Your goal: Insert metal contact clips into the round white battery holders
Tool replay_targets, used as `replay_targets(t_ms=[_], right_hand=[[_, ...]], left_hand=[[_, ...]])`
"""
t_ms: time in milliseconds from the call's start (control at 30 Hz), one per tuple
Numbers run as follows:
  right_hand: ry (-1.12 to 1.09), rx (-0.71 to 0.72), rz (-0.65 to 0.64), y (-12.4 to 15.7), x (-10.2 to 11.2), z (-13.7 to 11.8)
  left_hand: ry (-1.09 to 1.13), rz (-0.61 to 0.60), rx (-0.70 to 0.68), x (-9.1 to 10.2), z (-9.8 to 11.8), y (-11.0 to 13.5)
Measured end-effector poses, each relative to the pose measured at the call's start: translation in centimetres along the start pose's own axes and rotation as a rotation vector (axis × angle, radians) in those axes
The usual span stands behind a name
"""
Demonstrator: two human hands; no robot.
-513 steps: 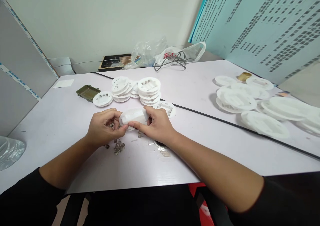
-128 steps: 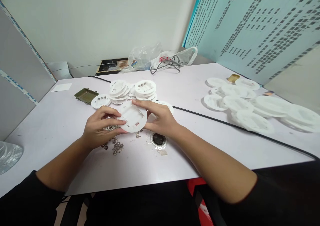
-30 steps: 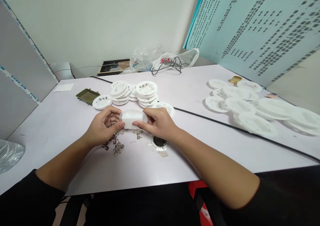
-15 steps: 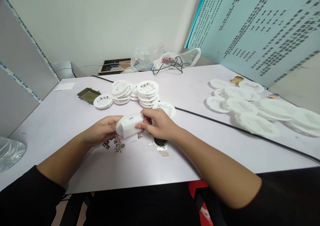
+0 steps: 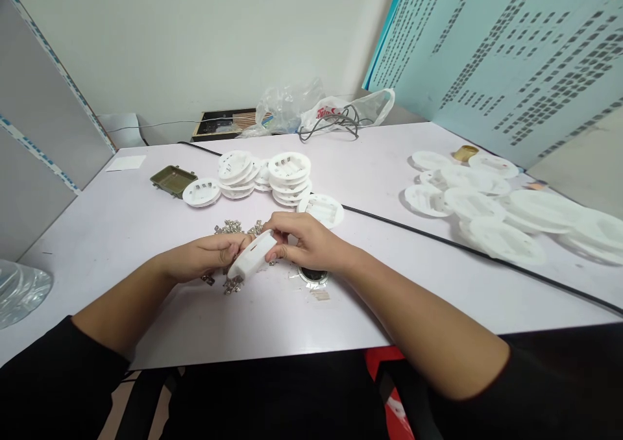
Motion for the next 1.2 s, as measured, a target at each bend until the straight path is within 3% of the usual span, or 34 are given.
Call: replay_targets(t_ms=[167,367,533,833,1200], right_hand=[[-0.010,0.019,0.084,0.3,0.1,0.5],[0.038,0.045,0.214,0.6,0.3,0.9],[0.117,0.043,0.273,0.5,0.3,0.8],[0.117,-0.107,0.404,0.7,0.1,0.8],[-0.151,-0.188,0.344,0.8,-0.5,1.1]], left_hand=[[0.074,0.080,0.022,0.1,-0.1,-0.9],[0.216,0.129,0.091,1.7,0.0,-1.9],[0.163,0.272,0.059,1.9,-0.1,-2.0],[0.056,0.423,-0.046,1.6,0.1,-1.6],[0.081,0.328,-0.047,0.9,0.4,-1.4]])
Point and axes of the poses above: each hand's wrist, its own y-axis away from the middle knuckle, its own x-axis out of the back of the hand, z = x × y, the point moved 2 cm from there along -y, towards the middle knuckle, and after that the axes turned 1 degree about -z, right-handed, at the moved point
